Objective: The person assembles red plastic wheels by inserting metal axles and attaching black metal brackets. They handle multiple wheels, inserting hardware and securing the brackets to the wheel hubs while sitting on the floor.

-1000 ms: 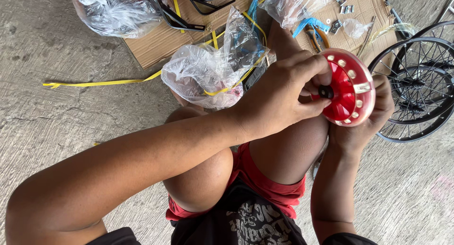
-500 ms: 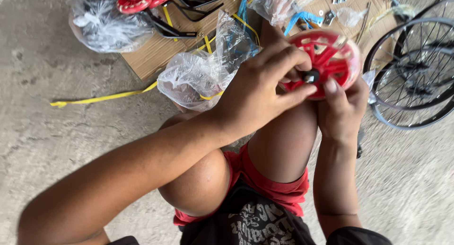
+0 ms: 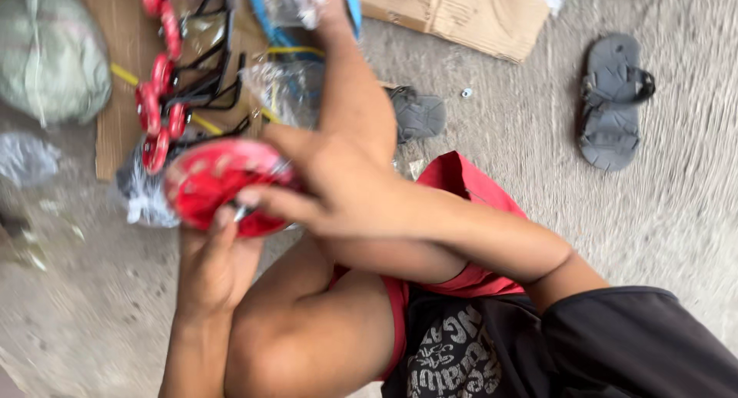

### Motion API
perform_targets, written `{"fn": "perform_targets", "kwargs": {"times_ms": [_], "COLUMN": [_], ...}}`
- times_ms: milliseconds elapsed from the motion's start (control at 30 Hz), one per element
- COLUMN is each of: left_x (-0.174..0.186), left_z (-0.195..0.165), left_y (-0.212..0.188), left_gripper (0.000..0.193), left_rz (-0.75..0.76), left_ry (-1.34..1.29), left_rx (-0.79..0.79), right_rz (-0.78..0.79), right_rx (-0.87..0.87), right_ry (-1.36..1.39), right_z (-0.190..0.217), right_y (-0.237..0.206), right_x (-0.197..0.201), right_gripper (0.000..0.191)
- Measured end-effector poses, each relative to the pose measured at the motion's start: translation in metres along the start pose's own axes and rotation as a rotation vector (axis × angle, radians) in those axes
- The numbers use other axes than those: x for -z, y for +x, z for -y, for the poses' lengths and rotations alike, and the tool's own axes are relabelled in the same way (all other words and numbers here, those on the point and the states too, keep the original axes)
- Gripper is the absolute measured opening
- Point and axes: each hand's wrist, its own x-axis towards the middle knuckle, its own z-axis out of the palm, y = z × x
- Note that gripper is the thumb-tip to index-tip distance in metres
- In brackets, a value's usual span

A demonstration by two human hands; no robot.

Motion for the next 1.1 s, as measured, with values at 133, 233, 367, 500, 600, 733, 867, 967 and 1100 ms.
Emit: {"fn": "perform_targets", "kwargs": {"times_ms": [133, 233, 367, 500, 600, 733, 867, 967, 1100], "left_x": [0.009, 0.014, 0.015, 0.008, 0.002, -0.004, -0.005, -0.005, -0.004], "left_z": [0.0, 0.004, 0.005, 0.005, 0.001, -0.001, 0.0, -0.001, 0.001], "left_y": [-0.003, 0.001, 0.003, 0.011, 0.017, 0.02, 0.019, 0.017, 0.017], "left_gripper": [0.064, 0.06, 0.053, 0.048, 0.047, 0.047, 0.048, 0.048, 0.047], "left_rz": [-0.143, -0.194, -0.2, -0.212, -0.218, -0.215, -0.201, -0.202, -0.184], "left_ry": [0.003, 0.112, 0.097, 0.078, 0.077, 0.102, 0.108, 0.114, 0.115], "left_rx": [0.096, 0.13, 0.115, 0.142, 0.152, 0.143, 0.118, 0.109, 0.081], "right_rz": [-0.197, -0.268, -0.366, -0.265, -0.306, -0.366, -0.352, -0.346, -0.325], "right_rx": [0.17, 0.067, -0.293, -0.33, -0.288, -0.344, -0.331, -0.31, -0.336], "right_ry": [-0.039, 0.082, -0.588, -0.8, -0.856, -0.847, -0.859, -0.929, -0.93], "right_z": [-0.049, -0.127, -0.248, -0.313, -0.317, -0.305, -0.298, -0.304, -0.315], "right_y": [-0.004, -0.002, -0.023, -0.065, -0.073, -0.069, -0.066, -0.069, -0.07], "right_x": [0.003, 0.028, 0.078, 0.088, 0.08, 0.074, 0.073, 0.071, 0.069], "right_gripper": [0.037, 0.028, 0.028, 0.033, 0.028, 0.021, 0.021, 0.025, 0.021]}}
